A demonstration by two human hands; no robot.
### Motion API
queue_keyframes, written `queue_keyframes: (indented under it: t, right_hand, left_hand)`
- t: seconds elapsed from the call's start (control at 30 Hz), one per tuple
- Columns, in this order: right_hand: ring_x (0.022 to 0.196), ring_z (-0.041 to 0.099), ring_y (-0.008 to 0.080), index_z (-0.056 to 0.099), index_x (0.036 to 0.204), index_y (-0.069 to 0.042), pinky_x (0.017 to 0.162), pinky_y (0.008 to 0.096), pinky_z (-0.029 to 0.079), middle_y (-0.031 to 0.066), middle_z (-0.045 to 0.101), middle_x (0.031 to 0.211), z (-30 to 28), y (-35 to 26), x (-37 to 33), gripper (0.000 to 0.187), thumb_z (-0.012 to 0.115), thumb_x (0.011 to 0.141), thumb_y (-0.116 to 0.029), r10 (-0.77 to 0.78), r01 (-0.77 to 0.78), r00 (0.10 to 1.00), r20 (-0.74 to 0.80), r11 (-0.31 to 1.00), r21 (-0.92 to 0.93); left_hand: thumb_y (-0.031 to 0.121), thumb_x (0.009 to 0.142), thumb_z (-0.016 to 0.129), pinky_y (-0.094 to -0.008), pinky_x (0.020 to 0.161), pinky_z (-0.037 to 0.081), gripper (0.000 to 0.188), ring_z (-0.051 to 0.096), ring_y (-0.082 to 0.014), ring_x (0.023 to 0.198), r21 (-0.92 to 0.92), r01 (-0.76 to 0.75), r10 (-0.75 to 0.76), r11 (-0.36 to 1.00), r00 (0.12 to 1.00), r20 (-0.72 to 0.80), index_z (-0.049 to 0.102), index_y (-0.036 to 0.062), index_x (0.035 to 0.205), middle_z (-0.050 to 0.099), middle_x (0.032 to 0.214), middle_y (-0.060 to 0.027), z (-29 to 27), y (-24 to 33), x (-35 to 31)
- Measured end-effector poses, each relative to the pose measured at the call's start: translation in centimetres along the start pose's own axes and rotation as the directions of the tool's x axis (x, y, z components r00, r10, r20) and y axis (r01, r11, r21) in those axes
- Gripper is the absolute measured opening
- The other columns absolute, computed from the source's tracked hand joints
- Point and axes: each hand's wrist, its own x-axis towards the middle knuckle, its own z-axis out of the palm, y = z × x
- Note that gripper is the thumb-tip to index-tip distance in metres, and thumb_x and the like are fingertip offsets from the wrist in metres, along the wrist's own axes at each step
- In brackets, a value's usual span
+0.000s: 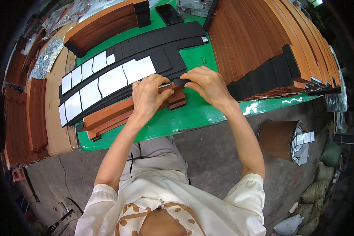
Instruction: The person peels adhesive strips from backing sheets and attaches them to the ends of wooden components by hand, stacking the finished pieces.
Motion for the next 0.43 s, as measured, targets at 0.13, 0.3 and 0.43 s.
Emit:
queue_keyframes:
  t: [0.13,0.3,0.43]
  right_hand:
    - [0.084,0.06,0.0235,0.068,0.094,-0.004,0.074,0.0339,0.048,0.0066,0.066,0.087,0.38,0.43,0.25,0.024,0.072,0.071,-0.008,-0.005,0.005,1.0,0.031,1.0,0.02]
    - [0.085,0.059,0.0224,0.069,0.093,-0.005,0.075,0.0337,0.048,0.005,0.066,0.087,0.7,0.67,0.37,0.022,0.073,0.072,-0.009,-0.028,0.028,0.999,0.016,0.999,0.024]
    - [0.085,0.059,0.0224,0.069,0.093,-0.006,0.075,0.0339,0.048,0.0047,0.066,0.088,0.82,0.91,0.31,0.02,0.072,0.073,-0.009,-0.02,0.02,0.999,0.027,0.999,0.025]
  left_hand:
    - [0.021,0.066,0.078,-0.0364,0.07,0.031,0.024,0.058,-0.0186,0.077,-0.026,0.032,-0.032,0.999,0.999,-0.001,0.069,0.0099,0.085,0.064,0.084,0.0004,0.28,0.44,0.09]
    - [0.021,0.068,0.076,-0.0357,0.071,0.03,0.018,0.058,-0.0175,0.075,-0.039,0.067,-0.066,0.997,0.998,0.022,0.07,0.0111,0.081,0.065,0.084,0.0023,0.42,0.64,0.18]
    - [0.021,0.068,0.076,-0.0356,0.072,0.031,0.017,0.058,-0.0175,0.075,-0.039,0.069,-0.068,0.997,0.997,0.019,0.07,0.0112,0.081,0.065,0.086,0.0024,0.49,0.62,0.2]
